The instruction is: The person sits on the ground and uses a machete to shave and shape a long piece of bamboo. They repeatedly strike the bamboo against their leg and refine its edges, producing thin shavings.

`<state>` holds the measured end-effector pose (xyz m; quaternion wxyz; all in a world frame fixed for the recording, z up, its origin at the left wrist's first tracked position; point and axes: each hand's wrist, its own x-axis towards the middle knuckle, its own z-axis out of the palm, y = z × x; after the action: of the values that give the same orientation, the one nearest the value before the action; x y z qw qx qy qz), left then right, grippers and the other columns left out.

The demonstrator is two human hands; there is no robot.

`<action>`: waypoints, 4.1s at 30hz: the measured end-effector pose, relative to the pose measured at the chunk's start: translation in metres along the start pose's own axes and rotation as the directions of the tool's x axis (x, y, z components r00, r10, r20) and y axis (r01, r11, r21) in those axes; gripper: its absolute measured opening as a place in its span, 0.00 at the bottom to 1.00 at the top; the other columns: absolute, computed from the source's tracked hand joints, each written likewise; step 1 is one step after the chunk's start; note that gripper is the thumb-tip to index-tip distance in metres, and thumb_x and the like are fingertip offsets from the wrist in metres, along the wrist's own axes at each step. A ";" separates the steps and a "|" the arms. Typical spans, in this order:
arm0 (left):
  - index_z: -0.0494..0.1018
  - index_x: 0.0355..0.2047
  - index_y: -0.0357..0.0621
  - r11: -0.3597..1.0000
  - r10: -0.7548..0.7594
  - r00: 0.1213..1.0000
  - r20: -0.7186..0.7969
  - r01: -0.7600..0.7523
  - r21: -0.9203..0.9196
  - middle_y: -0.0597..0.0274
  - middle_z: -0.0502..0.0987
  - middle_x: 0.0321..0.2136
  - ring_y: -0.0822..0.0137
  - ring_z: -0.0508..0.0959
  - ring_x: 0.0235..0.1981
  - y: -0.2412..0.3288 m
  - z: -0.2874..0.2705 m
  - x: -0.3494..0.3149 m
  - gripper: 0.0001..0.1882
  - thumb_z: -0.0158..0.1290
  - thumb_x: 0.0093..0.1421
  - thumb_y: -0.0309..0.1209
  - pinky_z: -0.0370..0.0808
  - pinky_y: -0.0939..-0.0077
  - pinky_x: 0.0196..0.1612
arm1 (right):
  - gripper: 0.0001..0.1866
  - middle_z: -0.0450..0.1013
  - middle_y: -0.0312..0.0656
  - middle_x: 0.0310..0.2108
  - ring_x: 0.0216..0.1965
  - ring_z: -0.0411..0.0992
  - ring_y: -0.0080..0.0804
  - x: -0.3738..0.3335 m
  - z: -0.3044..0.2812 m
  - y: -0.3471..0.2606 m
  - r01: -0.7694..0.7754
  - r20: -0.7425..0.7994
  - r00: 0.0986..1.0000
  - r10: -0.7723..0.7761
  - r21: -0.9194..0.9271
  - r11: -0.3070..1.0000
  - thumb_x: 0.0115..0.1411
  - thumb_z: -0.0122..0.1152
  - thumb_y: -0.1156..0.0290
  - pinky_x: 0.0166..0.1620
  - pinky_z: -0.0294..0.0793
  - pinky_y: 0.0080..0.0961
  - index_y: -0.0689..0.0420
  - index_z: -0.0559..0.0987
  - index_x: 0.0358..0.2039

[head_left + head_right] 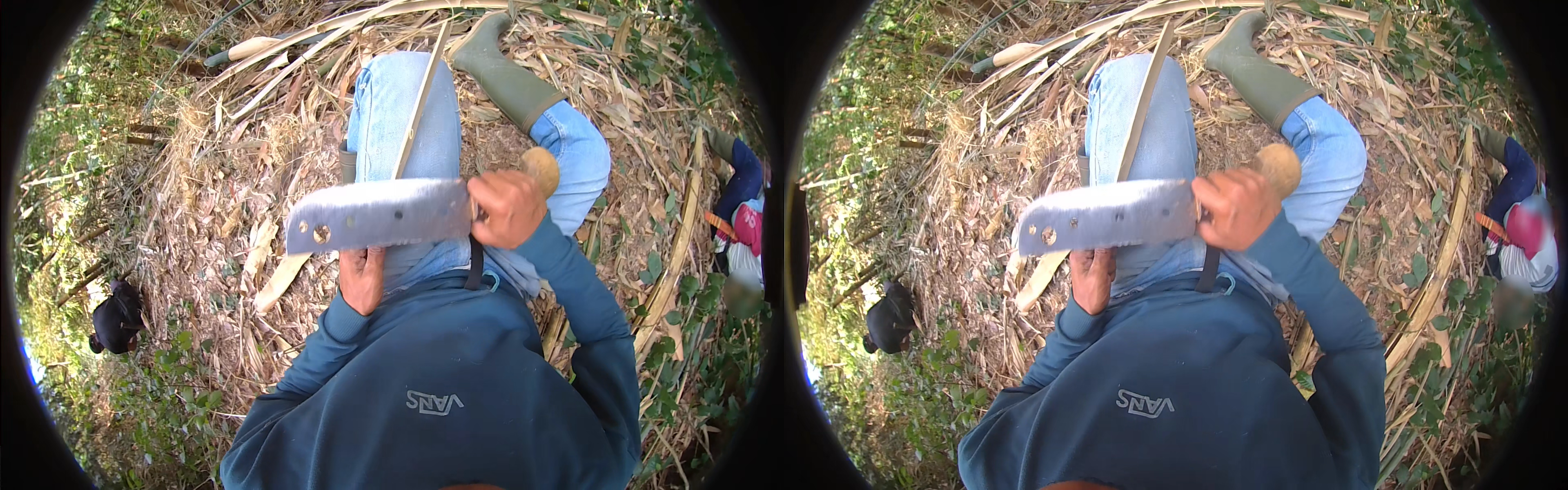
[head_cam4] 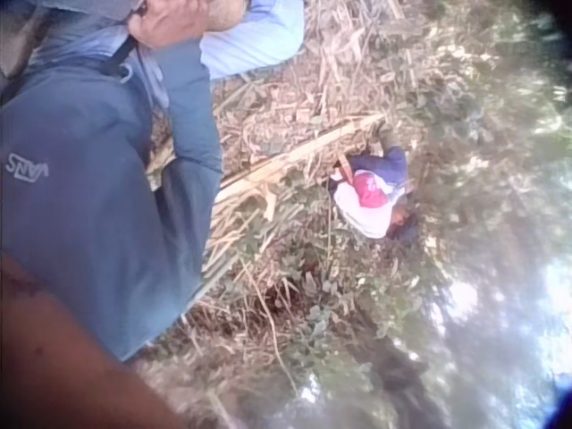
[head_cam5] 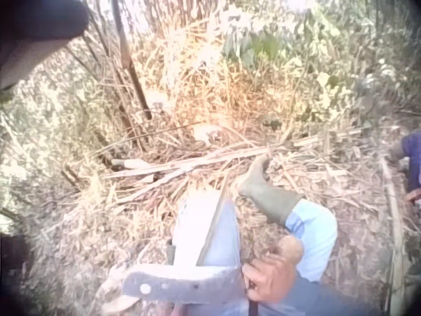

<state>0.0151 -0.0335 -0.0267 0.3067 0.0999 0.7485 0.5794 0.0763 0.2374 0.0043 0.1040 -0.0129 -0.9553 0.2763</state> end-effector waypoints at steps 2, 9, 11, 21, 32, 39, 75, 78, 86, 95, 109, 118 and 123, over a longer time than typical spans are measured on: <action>0.60 0.65 0.39 1.000 -0.024 0.999 0.031 0.024 0.001 0.77 0.62 0.20 0.86 0.55 0.15 0.017 0.000 0.000 0.29 0.44 0.71 0.45 0.52 0.87 0.17 | 0.12 0.67 0.49 0.19 0.23 0.70 0.52 0.006 0.002 0.018 -0.093 -0.067 0.993 0.094 0.014 0.996 0.36 0.57 0.73 0.26 0.67 0.44 0.60 0.72 0.25; 0.60 0.65 0.38 0.993 0.061 0.998 0.027 -0.063 0.102 0.76 0.61 0.20 0.85 0.55 0.16 0.018 0.000 0.003 0.28 0.43 0.71 0.43 0.54 0.87 0.17 | 0.12 0.69 0.50 0.20 0.24 0.71 0.52 0.002 -0.001 0.014 -0.121 -0.029 0.992 0.125 0.112 0.986 0.38 0.59 0.72 0.27 0.68 0.43 0.60 0.74 0.27; 0.60 0.65 0.36 0.986 0.060 0.998 0.011 -0.061 0.152 0.75 0.62 0.21 0.85 0.56 0.16 0.007 -0.002 0.001 0.28 0.43 0.71 0.42 0.55 0.87 0.18 | 0.12 0.68 0.50 0.20 0.24 0.70 0.53 0.006 -0.004 0.027 0.003 -0.070 0.998 0.000 0.049 0.999 0.38 0.58 0.72 0.27 0.67 0.45 0.59 0.74 0.27; 0.61 0.63 0.29 0.969 0.154 0.988 0.012 -0.153 0.196 0.45 0.70 0.57 0.64 0.69 0.52 0.043 0.015 0.008 0.27 0.48 0.68 0.34 0.64 0.73 0.54 | 0.17 0.76 0.51 0.25 0.28 0.75 0.52 0.024 -0.021 0.027 -0.531 -0.040 0.829 0.558 0.257 0.807 0.48 0.63 0.64 0.32 0.74 0.38 0.61 0.78 0.35; 0.65 0.59 0.28 0.990 0.027 0.999 -0.036 -0.022 0.140 0.40 0.74 0.52 0.58 0.73 0.55 0.031 0.016 0.009 0.25 0.51 0.67 0.32 0.66 0.69 0.60 | 0.10 0.69 0.46 0.19 0.22 0.71 0.48 -0.007 0.012 0.011 -0.087 -0.038 0.995 0.092 0.107 0.990 0.39 0.61 0.72 0.26 0.69 0.41 0.59 0.71 0.24; 0.61 0.62 0.29 0.998 -0.005 1.000 0.019 0.006 -0.060 0.44 0.73 0.54 0.65 0.75 0.50 0.030 0.016 0.005 0.27 0.52 0.67 0.32 0.71 0.74 0.54 | 0.10 0.69 0.46 0.18 0.21 0.71 0.48 -0.011 0.014 0.008 -0.030 -0.026 0.999 0.032 0.074 0.997 0.40 0.62 0.69 0.24 0.67 0.41 0.58 0.73 0.24; 0.75 0.44 0.37 0.792 -0.377 0.910 0.170 0.412 -0.450 0.70 0.68 0.24 0.80 0.61 0.18 0.036 -0.001 0.013 0.12 0.52 0.66 0.33 0.58 0.81 0.20 | 0.12 0.68 0.48 0.16 0.19 0.70 0.49 -0.004 0.017 -0.008 -0.068 0.043 0.997 0.064 0.102 0.992 0.46 0.65 0.65 0.25 0.67 0.41 0.59 0.74 0.22; 0.71 0.53 0.39 0.784 -0.280 0.931 0.235 0.363 -0.503 0.72 0.65 0.23 0.81 0.56 0.15 0.014 -0.007 0.006 0.16 0.49 0.67 0.32 0.51 0.84 0.17 | 0.14 0.65 0.49 0.16 0.19 0.68 0.50 0.003 0.012 -0.004 -0.046 0.034 0.998 0.044 0.077 0.996 0.47 0.66 0.64 0.24 0.64 0.42 0.60 0.72 0.21; 0.64 0.63 0.43 0.741 -0.338 0.903 0.267 0.430 -0.516 0.70 0.67 0.27 0.82 0.55 0.14 0.030 -0.005 0.014 0.25 0.51 0.67 0.35 0.51 0.85 0.15 | 0.12 0.68 0.48 0.16 0.19 0.70 0.49 0.017 0.009 -0.002 -0.054 -0.017 0.998 0.056 0.113 0.992 0.46 0.65 0.64 0.23 0.66 0.41 0.59 0.73 0.22; 0.59 0.66 0.46 0.788 -0.262 0.940 0.218 0.339 -0.514 0.70 0.65 0.26 0.83 0.54 0.13 0.042 -0.002 0.011 0.26 0.47 0.68 0.29 0.52 0.87 0.14 | 0.10 0.70 0.50 0.17 0.21 0.72 0.52 0.034 -0.001 0.006 -0.299 -0.048 0.948 0.313 0.190 0.935 0.46 0.65 0.66 0.25 0.67 0.41 0.58 0.78 0.27; 0.63 0.60 0.41 0.725 -0.284 0.930 0.234 0.368 -0.582 0.68 0.63 0.26 0.82 0.53 0.13 0.048 0.004 0.009 0.22 0.40 0.72 0.41 0.51 0.88 0.14 | 0.14 0.74 0.54 0.21 0.26 0.76 0.54 0.043 -0.013 0.049 -0.460 -0.093 0.868 0.489 0.222 0.859 0.48 0.63 0.61 0.31 0.74 0.42 0.60 0.78 0.28; 0.65 0.49 0.42 0.702 -0.315 0.915 0.251 0.402 -0.588 0.66 0.65 0.28 0.83 0.52 0.14 0.039 0.000 0.006 0.17 0.38 0.72 0.43 0.49 0.90 0.14 | 0.11 0.72 0.49 0.19 0.23 0.74 0.53 0.000 0.011 0.006 -0.152 0.046 0.988 0.147 0.158 0.976 0.41 0.62 0.67 0.27 0.72 0.45 0.57 0.74 0.25; 0.64 0.53 0.42 0.719 -0.324 0.917 0.234 0.399 -0.569 0.65 0.64 0.28 0.83 0.52 0.14 0.053 0.007 0.006 0.18 0.37 0.72 0.41 0.50 0.90 0.15 | 0.10 0.72 0.49 0.17 0.23 0.74 0.53 0.013 0.010 0.009 -0.302 -0.023 0.949 0.313 0.214 0.929 0.43 0.61 0.65 0.28 0.73 0.46 0.56 0.74 0.23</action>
<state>0.0033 -0.0081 0.0196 0.4730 -0.1178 0.5085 0.7098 0.0616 0.2409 -0.0068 0.0874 -0.1593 -0.9041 0.3869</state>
